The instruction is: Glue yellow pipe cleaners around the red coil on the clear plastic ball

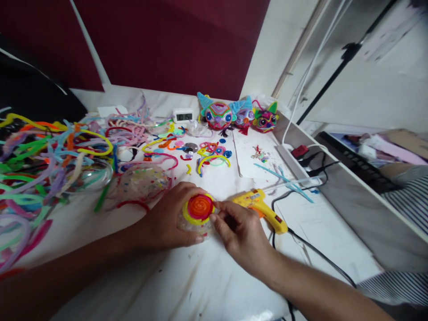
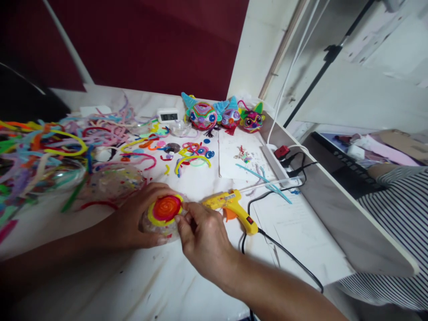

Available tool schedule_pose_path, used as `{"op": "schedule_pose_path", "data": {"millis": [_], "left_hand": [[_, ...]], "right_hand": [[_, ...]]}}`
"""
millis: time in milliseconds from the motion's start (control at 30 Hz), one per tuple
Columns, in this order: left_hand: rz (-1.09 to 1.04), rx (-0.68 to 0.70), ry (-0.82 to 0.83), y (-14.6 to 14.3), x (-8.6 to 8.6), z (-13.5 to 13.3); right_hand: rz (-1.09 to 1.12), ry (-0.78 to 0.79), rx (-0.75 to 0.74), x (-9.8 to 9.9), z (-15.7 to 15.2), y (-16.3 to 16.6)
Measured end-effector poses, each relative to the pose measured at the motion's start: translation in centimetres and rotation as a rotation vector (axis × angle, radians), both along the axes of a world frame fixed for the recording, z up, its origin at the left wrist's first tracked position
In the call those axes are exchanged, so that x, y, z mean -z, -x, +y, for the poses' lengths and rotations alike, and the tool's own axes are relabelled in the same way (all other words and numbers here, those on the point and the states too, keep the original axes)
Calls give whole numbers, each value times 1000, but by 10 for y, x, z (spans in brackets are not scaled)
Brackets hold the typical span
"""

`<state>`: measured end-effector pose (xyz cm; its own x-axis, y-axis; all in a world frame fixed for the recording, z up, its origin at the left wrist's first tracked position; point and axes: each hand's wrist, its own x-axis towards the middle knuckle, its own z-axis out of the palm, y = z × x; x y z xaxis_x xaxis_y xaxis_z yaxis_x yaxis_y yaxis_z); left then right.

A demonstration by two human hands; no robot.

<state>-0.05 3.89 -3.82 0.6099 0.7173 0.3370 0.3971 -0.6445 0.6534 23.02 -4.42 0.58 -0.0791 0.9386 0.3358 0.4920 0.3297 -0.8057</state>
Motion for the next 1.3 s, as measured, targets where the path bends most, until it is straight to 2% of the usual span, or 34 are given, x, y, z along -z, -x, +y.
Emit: {"op": "schedule_pose_path", "data": {"millis": [200, 500, 767, 900, 1033, 1133, 1200, 1300], "left_hand": [[112, -25, 14, -4, -3, 1], [30, -17, -45, 0, 5, 2], [56, -16, -48, 3, 7, 3], [68, -28, -57, 1, 8, 4], [54, -32, -78, 2, 7, 3], [26, -4, -62, 5, 5, 5], [3, -2, -52, 8, 4, 6], [-41, 0, -43, 10, 1, 8]], "right_hand": [[-18, 20, 18, -1, 1, -2], [115, 136, -6, -5, 5, -6], [96, 139, -12, -7, 4, -7], [41, 56, -7, -11, 5, -11], [-174, -90, 63, -24, 7, -31], [-516, -152, 97, -35, 6, -58], [-718, -127, 114, -38, 4, -76], [-857, 59, 117, -32, -1, -97]]}}
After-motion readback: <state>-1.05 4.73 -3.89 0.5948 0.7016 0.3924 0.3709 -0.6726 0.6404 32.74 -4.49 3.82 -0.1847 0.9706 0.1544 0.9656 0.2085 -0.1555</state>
